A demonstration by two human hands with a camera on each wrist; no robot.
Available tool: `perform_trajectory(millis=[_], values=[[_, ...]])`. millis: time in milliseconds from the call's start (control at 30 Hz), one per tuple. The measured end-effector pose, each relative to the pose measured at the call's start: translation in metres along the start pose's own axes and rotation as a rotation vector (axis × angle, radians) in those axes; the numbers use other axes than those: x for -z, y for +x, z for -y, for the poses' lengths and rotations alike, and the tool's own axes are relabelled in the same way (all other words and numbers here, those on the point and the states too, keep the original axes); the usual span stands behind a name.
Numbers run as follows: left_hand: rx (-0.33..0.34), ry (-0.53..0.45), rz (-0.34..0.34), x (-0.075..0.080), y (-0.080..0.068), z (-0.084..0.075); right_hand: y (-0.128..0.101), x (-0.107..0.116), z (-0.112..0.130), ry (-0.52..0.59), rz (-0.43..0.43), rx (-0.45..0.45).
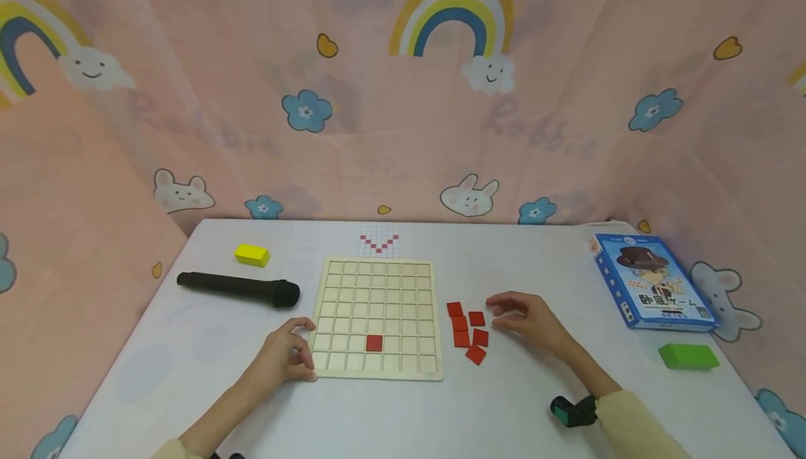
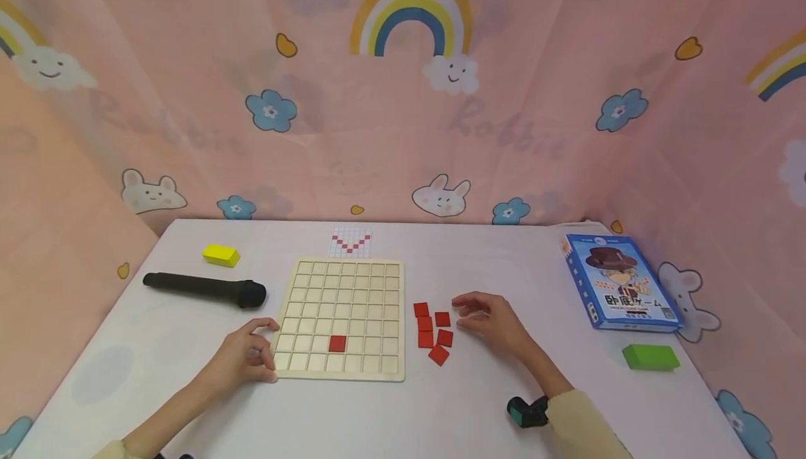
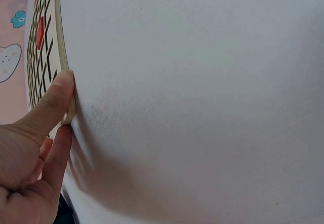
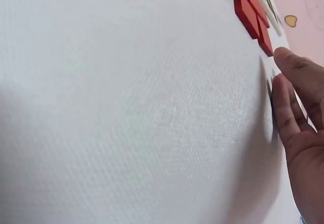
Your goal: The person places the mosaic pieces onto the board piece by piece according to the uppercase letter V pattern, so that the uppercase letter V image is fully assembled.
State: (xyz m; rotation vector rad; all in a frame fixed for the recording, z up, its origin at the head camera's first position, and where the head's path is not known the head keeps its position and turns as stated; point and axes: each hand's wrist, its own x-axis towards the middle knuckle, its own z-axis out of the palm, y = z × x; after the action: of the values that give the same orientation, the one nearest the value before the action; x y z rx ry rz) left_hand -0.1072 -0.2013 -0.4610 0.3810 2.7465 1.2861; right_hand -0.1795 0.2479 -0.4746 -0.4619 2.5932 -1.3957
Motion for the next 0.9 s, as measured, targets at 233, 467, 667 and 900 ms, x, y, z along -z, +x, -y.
perform_trajectory(millis=[233,467,667,900], values=[[-0.010,0.016,-0.001,0.000,0.001,0.001,0.015,-0.002,-0.009,0.030,0.104,0.014],[0.021,0.030,0.003,-0.001,0.002,0.002,0.019,-0.003,-0.011,0.057,0.129,0.011],[0.014,0.024,0.005,-0.001,0.002,0.002,0.020,-0.004,-0.010,0.040,0.109,0.009],[0.011,0.026,0.008,-0.001,0.002,0.002,0.016,-0.005,-0.013,0.032,0.047,0.000]])
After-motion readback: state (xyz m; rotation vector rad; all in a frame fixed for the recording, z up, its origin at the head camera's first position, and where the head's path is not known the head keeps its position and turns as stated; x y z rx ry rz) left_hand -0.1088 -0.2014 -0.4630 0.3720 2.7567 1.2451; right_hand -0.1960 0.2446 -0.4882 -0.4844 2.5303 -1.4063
